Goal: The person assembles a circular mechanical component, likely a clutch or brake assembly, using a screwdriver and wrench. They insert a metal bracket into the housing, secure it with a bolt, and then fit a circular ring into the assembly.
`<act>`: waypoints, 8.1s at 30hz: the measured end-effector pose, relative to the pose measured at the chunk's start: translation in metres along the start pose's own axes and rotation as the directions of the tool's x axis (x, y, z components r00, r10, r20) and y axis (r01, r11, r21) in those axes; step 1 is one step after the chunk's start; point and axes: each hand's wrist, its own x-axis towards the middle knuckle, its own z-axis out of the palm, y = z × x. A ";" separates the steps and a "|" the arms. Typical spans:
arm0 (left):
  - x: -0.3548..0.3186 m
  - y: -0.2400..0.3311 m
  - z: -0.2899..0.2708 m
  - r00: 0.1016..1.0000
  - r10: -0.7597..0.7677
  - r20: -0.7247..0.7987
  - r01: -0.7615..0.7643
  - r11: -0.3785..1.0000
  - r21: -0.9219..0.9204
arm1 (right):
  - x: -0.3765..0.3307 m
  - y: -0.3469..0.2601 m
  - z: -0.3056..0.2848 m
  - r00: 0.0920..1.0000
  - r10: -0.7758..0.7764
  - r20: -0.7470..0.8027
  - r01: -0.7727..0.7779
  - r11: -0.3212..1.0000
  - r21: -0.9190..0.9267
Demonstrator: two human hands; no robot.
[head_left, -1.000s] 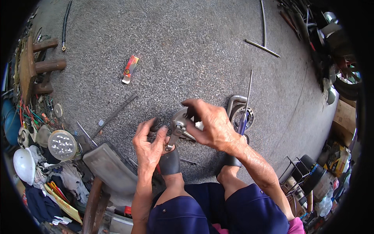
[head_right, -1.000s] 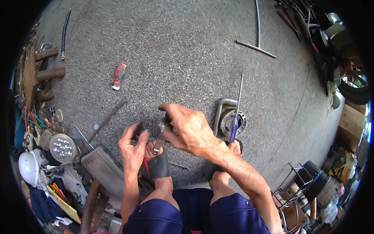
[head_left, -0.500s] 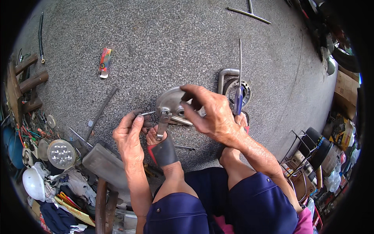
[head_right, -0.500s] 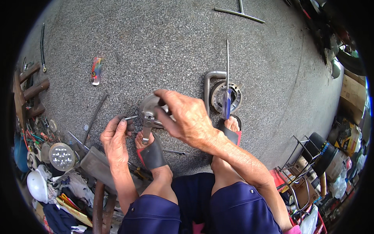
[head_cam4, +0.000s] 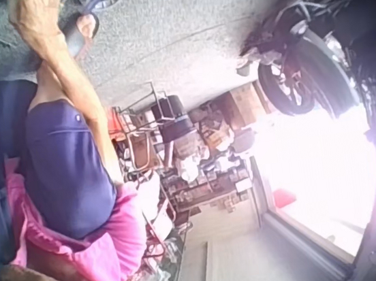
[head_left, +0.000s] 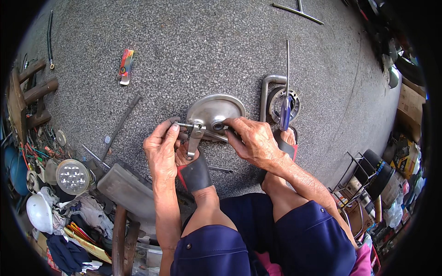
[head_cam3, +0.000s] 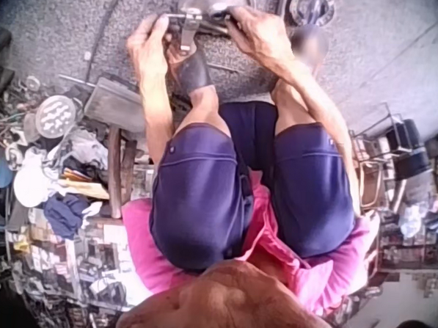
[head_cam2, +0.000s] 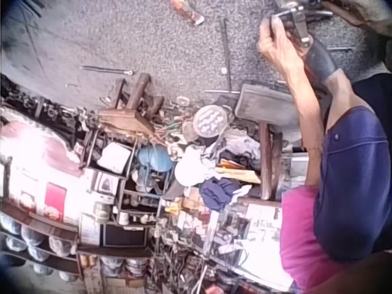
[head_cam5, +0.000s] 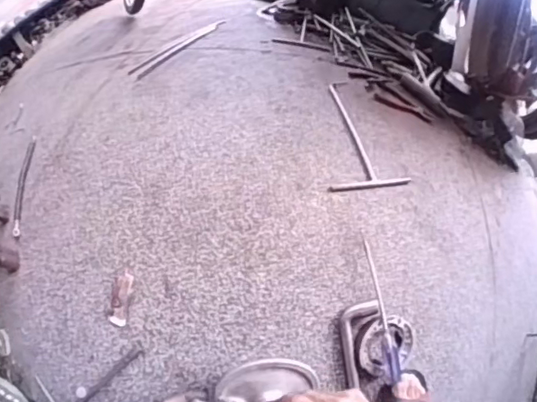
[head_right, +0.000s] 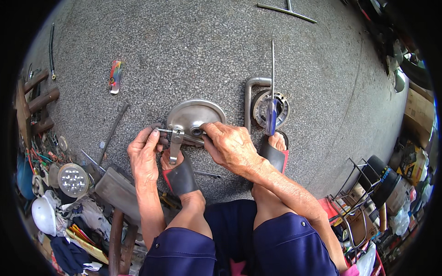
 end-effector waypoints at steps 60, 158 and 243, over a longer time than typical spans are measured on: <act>0.033 0.020 0.030 0.889 0.197 0.414 -0.266 0.957 0.117 | 0.017 0.041 0.006 0.907 0.413 0.081 -0.413 0.911 -0.014; 0.059 0.025 0.031 0.931 0.353 0.096 -0.349 0.935 -0.058 | 0.040 0.000 0.032 0.999 -0.011 0.043 0.006 0.996 0.094; 0.022 0.010 0.036 0.934 0.356 -0.020 -0.351 0.928 0.125 | 0.071 0.002 0.023 0.690 0.476 0.546 -0.516 -0.206 0.831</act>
